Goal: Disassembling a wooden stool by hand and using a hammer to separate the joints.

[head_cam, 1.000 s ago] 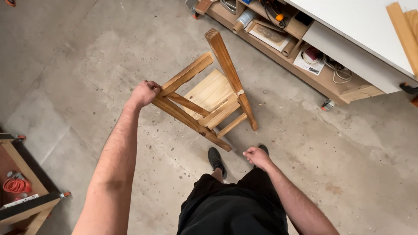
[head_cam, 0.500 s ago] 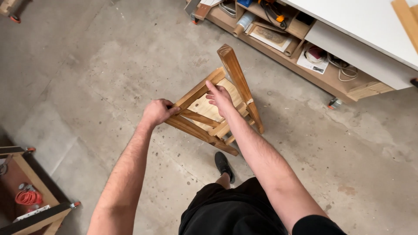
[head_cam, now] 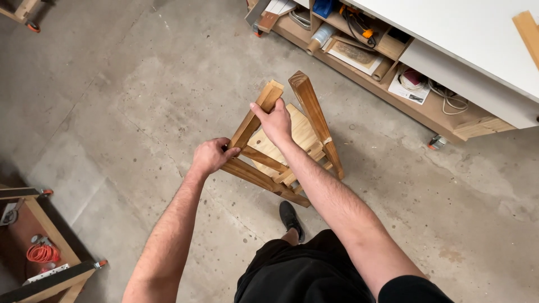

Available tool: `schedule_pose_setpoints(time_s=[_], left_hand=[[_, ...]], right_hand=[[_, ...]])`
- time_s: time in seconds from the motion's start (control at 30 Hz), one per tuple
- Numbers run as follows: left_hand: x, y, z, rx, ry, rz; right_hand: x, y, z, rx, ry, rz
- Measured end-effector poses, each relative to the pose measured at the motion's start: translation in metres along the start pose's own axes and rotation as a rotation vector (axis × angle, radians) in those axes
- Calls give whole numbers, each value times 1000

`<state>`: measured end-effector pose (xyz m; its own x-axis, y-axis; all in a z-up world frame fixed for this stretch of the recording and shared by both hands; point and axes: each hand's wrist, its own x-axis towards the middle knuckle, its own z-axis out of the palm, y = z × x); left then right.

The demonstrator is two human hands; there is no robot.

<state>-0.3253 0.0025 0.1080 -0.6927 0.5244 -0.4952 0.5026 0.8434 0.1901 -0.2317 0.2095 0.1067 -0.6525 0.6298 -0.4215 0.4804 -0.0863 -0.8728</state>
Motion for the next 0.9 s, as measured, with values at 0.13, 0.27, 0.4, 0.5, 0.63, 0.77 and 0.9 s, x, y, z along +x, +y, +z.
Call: schedule_pose_setpoints(time_s=[0.13,0.27,0.4,0.5,0.63,0.77,0.9], left_hand=[[-3,2,-3,-22,2,-5],[-1,-1,-1,19,-24,-2],[5,-7,3,27,-41,-10],[5,-2,2,13,-14,-6],[4,-3,6,17,-18,-17],[4,-5,13,14,-7,-22],[1,-2,17,13,25,10]], right_hand=[[-8,-11,-7,-14,1,-36],[-9,-4,-8,18,-16,-51],[4,28,-3,176,-169,-164],[-11,61,11,-83,-337,-193],[-9,117,57,-296,-520,-287],[-3,137,79,-484,-397,-400],[0,156,96,-557,-274,-452]])
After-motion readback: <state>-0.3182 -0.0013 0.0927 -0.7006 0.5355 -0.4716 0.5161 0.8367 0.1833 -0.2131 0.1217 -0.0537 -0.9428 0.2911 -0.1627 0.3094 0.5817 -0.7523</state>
